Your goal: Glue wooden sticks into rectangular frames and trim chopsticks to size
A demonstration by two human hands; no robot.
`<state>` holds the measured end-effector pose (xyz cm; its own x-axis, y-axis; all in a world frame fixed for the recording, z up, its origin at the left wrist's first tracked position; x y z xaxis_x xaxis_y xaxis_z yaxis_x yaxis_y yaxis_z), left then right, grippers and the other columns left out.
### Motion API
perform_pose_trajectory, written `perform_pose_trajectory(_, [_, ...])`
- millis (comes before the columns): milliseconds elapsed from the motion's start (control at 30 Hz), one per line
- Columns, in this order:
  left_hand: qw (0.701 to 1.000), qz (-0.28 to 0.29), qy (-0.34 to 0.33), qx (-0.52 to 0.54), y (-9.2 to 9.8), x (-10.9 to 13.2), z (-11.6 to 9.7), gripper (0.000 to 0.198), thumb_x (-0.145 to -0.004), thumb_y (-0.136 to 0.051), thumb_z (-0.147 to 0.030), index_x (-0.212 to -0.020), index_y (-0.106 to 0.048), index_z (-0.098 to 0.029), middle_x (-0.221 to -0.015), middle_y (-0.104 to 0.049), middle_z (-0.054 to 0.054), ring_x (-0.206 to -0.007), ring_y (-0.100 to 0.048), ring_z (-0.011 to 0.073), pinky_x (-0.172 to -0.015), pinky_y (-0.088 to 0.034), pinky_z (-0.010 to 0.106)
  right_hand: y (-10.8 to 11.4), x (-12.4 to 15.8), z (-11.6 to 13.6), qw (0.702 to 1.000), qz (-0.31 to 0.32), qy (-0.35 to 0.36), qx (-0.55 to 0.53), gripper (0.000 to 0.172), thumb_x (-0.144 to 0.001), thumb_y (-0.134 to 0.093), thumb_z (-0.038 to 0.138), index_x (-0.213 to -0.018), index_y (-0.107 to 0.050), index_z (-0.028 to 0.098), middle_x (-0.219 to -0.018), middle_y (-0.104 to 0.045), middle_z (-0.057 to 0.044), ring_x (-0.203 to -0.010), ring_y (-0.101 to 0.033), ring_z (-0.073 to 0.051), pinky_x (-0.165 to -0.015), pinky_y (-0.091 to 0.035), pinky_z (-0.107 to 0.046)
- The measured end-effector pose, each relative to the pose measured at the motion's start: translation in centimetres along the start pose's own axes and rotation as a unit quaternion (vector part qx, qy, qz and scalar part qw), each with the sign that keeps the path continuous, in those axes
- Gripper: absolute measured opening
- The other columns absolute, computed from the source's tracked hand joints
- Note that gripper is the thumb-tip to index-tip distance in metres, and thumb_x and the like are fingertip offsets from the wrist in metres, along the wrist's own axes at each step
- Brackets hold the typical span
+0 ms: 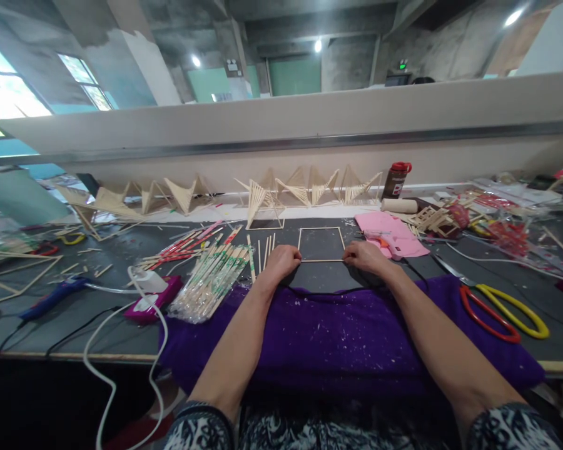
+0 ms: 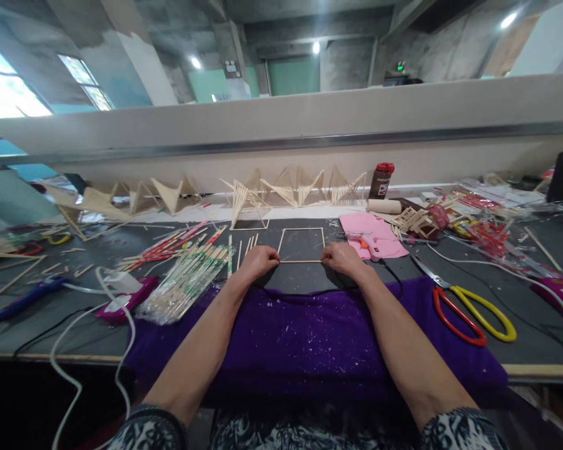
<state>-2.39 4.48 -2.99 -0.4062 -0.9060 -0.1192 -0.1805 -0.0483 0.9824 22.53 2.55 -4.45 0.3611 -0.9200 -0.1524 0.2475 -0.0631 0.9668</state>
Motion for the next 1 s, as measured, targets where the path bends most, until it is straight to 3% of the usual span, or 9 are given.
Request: perform_pose_trajectory(1000, [0.997,-0.016,0.063,-0.035,-0.38,-0.32,-0.75,0.028,-0.071,-0.048,-0.017,-0.087,-0.072,-0.021,-0.088,-0.070,0.008,-0.089,-0.062,0.0207,-0.080,-0.044,0.028,0.04,-0.25,0.64,0.999,0.014,-0.009,0.050,0.019,-0.079,-0.050,0.022,-0.085,-0.067,0.019,-0.089,-0.065,-0.004,-0.081,-0.057,-0.013,-0.065,-0.033,-0.020])
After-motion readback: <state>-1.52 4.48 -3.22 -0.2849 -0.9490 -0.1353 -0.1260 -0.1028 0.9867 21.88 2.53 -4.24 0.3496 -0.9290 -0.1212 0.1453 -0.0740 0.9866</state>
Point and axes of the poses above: each hand's wrist, its own x-axis away from the middle knuckle, its own y-axis out of the back of the hand, z = x × y, the point moved 2 cm from there along -x, towards the middle knuckle
